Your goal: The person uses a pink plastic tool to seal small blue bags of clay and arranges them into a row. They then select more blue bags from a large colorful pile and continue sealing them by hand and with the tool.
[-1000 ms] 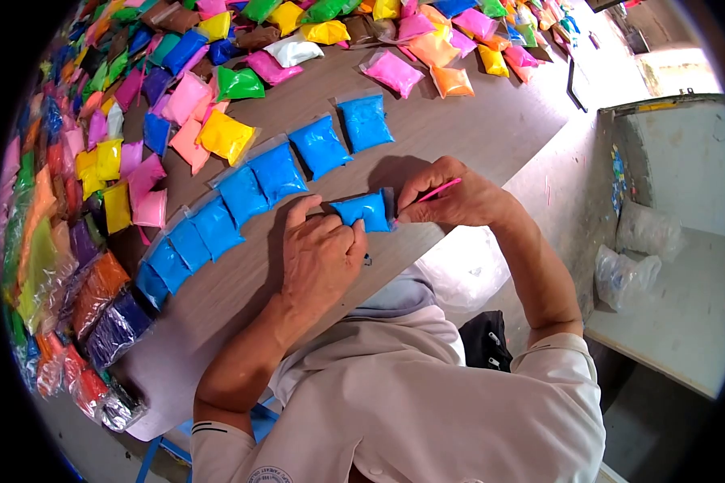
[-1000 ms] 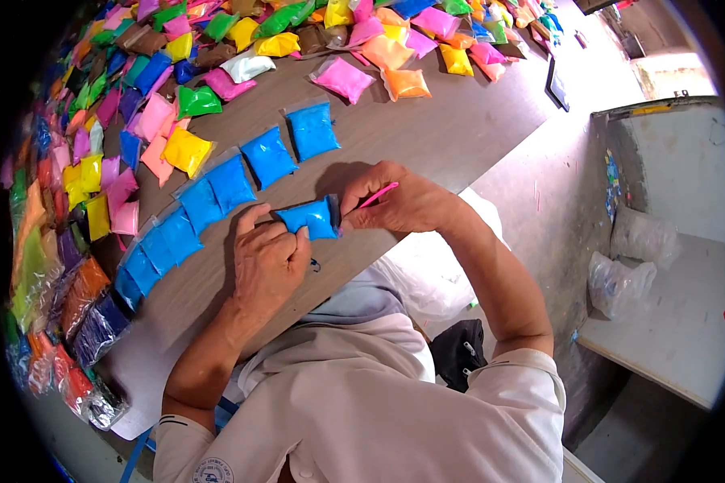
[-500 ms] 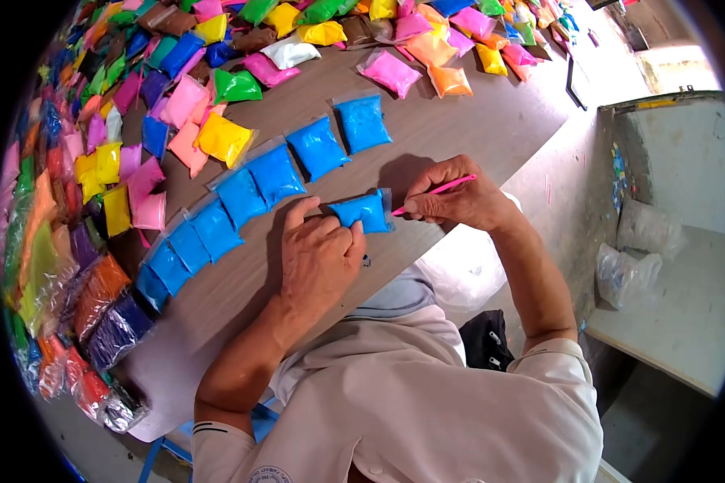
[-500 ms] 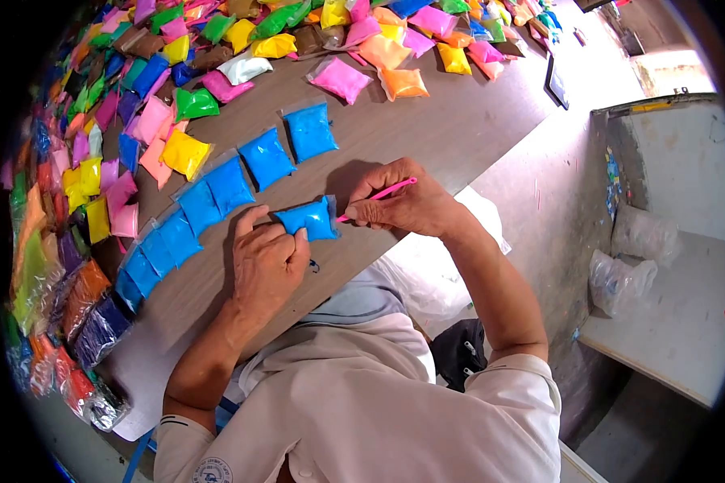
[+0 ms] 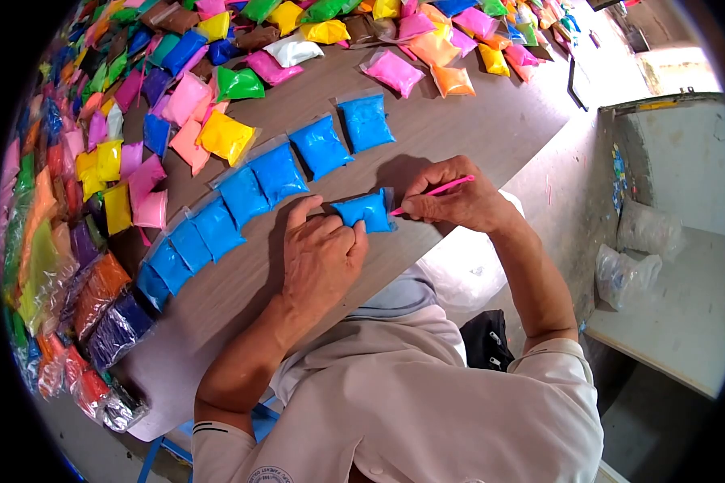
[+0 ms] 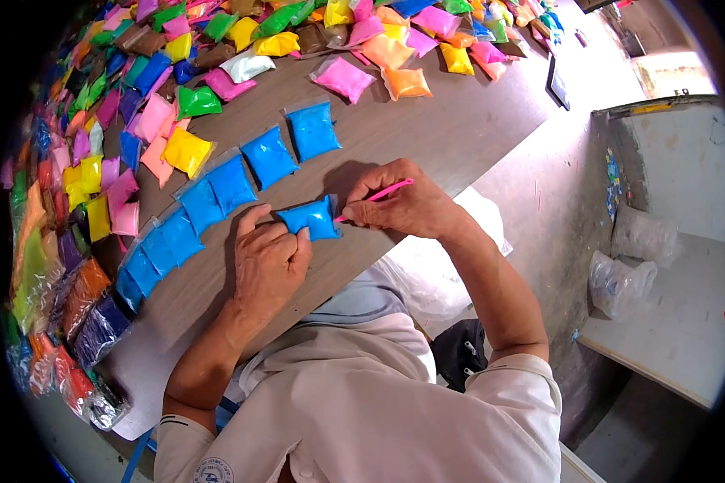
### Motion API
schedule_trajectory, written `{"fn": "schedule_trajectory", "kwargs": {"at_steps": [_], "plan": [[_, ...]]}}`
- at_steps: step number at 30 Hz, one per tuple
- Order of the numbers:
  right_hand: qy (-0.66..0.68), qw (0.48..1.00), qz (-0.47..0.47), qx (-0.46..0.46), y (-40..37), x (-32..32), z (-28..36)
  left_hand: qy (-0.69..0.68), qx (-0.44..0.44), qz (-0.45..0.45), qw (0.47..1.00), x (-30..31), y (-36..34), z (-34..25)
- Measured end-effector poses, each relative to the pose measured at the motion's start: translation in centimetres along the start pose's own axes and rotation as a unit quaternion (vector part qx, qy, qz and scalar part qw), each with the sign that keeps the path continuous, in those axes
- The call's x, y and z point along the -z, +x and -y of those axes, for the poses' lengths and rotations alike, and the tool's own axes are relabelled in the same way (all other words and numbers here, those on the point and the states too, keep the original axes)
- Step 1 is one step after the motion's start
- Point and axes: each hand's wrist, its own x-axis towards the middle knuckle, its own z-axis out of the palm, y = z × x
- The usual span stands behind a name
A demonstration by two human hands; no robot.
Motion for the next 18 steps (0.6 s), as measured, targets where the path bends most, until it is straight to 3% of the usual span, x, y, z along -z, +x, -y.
{"fn": "schedule_trajectory", "kwargs": {"at_steps": [9, 12, 15, 18], "plan": [[-0.065, 0.997, 0.038, -0.016, 0.3, 0.0, 0.7, 0.001, 0.002, 0.006, 1.0, 0.1, 0.0, 0.0], [-0.074, 0.994, 0.071, 0.041, 0.9, 0.2, 0.3, 0.002, 0.003, 0.002, 1.0, 0.0, 0.0, 0.0], [-0.084, 0.989, 0.122, 0.0, 1.4, 0.9, 0.9, 0.003, 0.004, 0.002, 1.0, 0.0, 0.0, -0.1], [-0.088, 0.984, 0.156, 0.017, 1.8, 1.4, 0.4, 0.005, 0.001, 0.001, 1.0, 0.0, 0.0, -0.1]]}}
